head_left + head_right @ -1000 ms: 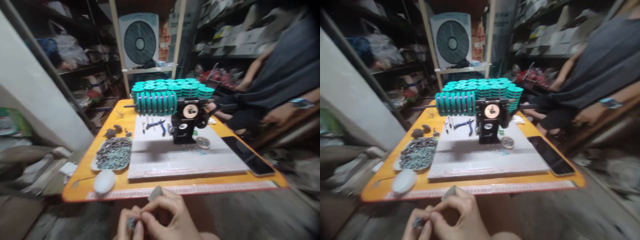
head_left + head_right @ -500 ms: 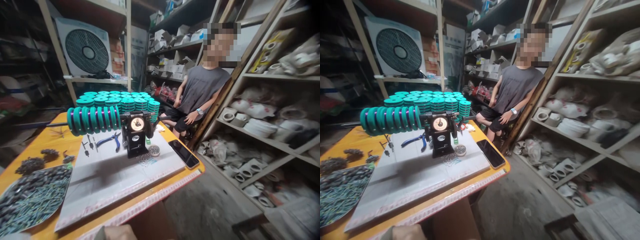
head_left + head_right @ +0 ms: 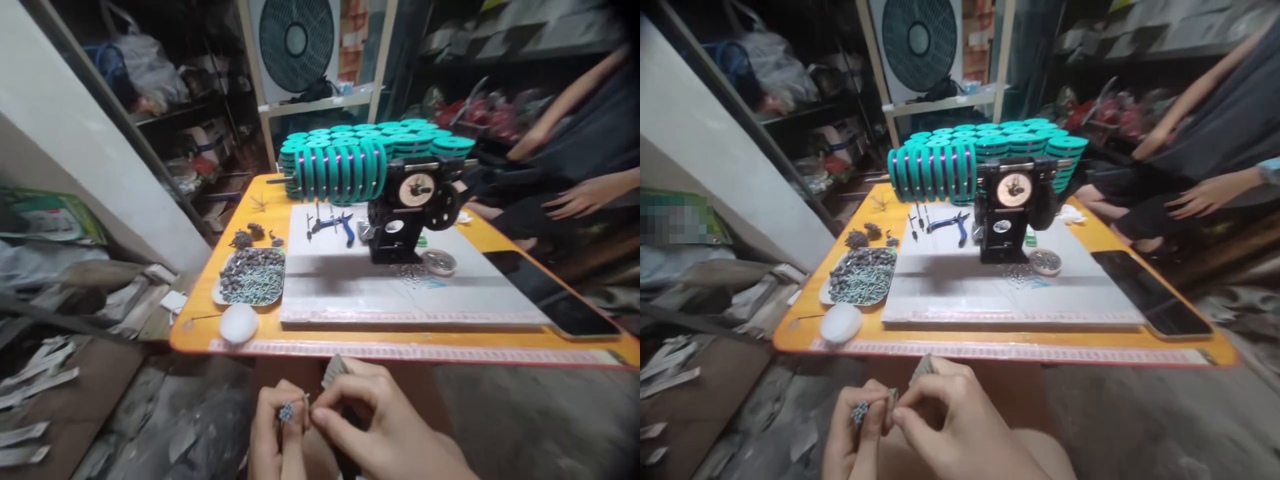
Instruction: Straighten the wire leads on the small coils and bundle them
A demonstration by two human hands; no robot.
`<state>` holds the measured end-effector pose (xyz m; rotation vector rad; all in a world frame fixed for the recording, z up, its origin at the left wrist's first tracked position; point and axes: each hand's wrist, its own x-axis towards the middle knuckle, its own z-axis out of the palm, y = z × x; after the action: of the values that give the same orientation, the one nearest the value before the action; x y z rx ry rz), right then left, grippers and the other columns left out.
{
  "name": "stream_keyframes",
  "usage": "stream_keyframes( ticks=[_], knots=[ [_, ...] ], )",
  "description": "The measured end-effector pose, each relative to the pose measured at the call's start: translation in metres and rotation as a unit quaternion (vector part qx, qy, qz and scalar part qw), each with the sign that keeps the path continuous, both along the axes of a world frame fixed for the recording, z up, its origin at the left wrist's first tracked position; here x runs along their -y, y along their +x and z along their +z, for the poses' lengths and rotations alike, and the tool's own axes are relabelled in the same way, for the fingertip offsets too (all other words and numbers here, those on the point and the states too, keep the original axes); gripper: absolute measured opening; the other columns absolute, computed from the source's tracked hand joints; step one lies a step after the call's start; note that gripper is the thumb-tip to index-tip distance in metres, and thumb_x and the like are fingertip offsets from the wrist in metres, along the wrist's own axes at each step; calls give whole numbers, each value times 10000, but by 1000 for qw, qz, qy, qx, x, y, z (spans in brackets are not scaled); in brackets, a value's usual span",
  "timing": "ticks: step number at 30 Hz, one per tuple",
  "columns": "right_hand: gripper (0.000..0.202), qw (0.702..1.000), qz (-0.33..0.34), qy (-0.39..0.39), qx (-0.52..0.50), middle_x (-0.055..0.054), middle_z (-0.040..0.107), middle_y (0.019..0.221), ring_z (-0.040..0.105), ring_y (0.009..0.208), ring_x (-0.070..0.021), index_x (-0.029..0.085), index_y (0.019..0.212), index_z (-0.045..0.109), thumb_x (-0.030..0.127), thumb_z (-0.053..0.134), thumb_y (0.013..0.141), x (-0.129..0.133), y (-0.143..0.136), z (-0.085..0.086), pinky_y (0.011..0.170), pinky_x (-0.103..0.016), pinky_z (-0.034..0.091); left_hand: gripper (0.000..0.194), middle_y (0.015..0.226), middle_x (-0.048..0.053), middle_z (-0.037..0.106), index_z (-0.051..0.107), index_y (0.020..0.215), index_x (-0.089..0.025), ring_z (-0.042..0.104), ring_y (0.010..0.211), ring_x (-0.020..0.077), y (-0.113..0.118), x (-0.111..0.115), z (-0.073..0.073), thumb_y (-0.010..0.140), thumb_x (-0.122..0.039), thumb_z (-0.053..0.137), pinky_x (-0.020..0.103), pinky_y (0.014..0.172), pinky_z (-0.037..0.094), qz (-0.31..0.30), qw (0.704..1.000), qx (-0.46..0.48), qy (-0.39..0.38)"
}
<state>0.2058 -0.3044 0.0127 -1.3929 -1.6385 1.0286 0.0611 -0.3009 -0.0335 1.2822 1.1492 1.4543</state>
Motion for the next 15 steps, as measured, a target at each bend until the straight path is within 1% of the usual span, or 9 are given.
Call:
stream_keyframes(
  ticks=[3, 7, 11, 15],
  knots=[
    [136, 1000, 16, -5, -5, -18, 620, 733, 604, 685, -144, 215, 794, 763, 191, 649, 863, -2, -2, 1, 600, -239, 459, 149, 691, -42, 520, 597, 845, -266, 471, 613, 140, -4, 4, -4, 960, -338, 536, 260, 627, 353, 17, 998, -50, 35],
    [146, 1000, 18, 17, -14, -14, 629, 726, 601, 663, -135, 211, 785, 752, 181, 638, 870, -3, -3, 2, 583, -236, 455, 142, 783, 20, 618, 626, 845, -257, 559, 707, 193, -11, 7, -5, 935, -342, 558, 302, 675, 414, 35, 993, -105, 45],
    [152, 999, 13, 28, -19, -9, 656, 725, 620, 671, -136, 227, 791, 754, 174, 641, 878, -2, -1, 2, 595, -239, 469, 176, 788, 49, 640, 643, 833, -248, 584, 713, 218, -10, 8, -4, 914, -390, 578, 318, 650, 449, 50, 992, -114, 35],
    [132, 997, -17, 58, -51, -14, 702, 739, 651, 684, -142, 237, 837, 779, 178, 668, 876, -2, 0, 0, 615, -245, 486, 210, 785, 57, 638, 654, 841, -254, 584, 715, 226, -5, 10, -4, 923, -421, 556, 323, 636, 459, 67, 991, -108, 27]
  ],
)
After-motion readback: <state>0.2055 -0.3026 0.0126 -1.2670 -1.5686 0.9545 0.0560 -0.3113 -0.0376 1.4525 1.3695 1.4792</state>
